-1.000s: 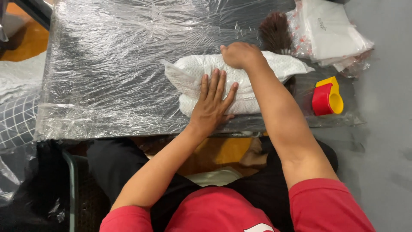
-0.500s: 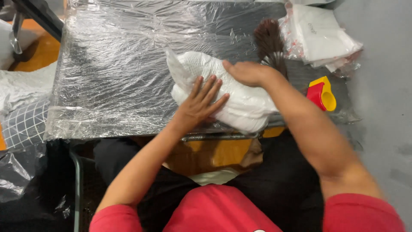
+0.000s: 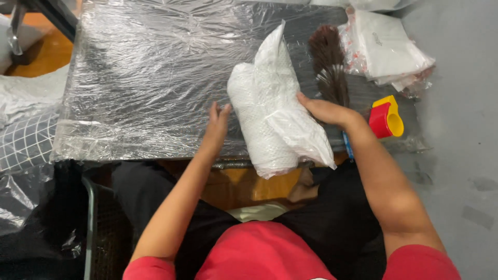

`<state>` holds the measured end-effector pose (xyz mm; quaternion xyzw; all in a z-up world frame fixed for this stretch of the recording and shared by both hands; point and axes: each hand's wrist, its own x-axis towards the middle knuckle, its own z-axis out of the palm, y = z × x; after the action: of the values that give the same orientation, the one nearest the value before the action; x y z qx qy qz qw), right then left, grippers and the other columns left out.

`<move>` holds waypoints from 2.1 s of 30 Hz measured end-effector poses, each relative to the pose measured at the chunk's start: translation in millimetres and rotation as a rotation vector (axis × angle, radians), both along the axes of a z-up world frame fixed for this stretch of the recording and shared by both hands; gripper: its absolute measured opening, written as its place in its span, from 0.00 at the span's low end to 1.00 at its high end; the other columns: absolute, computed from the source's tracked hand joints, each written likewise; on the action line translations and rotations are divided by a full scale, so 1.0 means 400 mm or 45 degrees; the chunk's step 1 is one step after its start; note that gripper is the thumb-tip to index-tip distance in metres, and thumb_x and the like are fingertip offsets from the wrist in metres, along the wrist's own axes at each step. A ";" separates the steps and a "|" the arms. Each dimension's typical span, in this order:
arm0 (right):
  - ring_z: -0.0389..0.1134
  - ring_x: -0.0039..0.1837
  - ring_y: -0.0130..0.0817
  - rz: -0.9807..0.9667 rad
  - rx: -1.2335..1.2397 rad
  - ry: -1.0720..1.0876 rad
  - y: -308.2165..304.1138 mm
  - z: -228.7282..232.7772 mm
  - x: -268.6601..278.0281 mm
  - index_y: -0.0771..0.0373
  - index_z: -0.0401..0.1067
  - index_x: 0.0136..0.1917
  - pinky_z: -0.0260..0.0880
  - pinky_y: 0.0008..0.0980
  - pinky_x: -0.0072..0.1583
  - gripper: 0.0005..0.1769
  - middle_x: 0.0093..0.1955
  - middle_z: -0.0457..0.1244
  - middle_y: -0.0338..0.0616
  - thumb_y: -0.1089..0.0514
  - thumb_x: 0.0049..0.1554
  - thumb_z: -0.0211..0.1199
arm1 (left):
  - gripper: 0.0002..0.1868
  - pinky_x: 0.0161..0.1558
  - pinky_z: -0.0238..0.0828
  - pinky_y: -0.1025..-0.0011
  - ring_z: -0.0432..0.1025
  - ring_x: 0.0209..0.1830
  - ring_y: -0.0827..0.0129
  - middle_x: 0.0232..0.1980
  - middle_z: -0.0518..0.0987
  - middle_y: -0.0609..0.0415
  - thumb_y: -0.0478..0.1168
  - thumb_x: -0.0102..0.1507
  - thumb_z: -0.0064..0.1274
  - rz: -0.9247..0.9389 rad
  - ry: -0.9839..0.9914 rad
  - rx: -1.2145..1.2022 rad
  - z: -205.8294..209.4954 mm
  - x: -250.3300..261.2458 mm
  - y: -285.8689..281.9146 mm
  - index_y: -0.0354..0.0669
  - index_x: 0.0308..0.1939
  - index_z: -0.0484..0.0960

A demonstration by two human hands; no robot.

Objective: Rolling a pillow tightly and inserting it into a black plastic shipping bag for packaging.

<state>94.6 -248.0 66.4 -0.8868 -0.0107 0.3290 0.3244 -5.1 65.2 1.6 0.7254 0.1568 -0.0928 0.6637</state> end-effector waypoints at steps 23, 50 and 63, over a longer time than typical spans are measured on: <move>0.46 0.82 0.54 -0.357 0.068 -0.572 0.127 -0.034 -0.003 0.62 0.54 0.80 0.39 0.52 0.81 0.48 0.80 0.50 0.61 0.25 0.66 0.27 | 0.60 0.80 0.39 0.50 0.45 0.81 0.39 0.79 0.48 0.26 0.80 0.64 0.31 0.178 -0.080 0.031 -0.043 0.048 -0.137 0.31 0.79 0.46; 0.67 0.62 0.33 0.107 0.801 -0.237 0.050 0.025 0.008 0.64 0.75 0.66 0.65 0.36 0.68 0.23 0.60 0.69 0.49 0.49 0.67 0.52 | 0.56 0.78 0.21 0.44 0.29 0.81 0.31 0.77 0.29 0.16 0.64 0.72 0.37 0.265 -0.200 0.066 0.021 -0.166 -0.194 0.19 0.75 0.24; 0.67 0.63 0.33 0.042 0.519 -0.764 -0.007 0.234 -0.141 0.71 0.65 0.72 0.64 0.28 0.65 0.24 0.63 0.67 0.49 0.55 0.68 0.52 | 0.49 0.59 0.74 0.63 0.75 0.59 0.52 0.63 0.71 0.31 0.48 0.60 0.60 -0.037 -0.332 -0.056 -0.055 -0.211 -0.014 0.25 0.70 0.45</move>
<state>38.4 -251.0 159.8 -0.8607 -0.1852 0.0504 0.4716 -89.6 59.5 -20.5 0.7189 0.0566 -0.0105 0.6927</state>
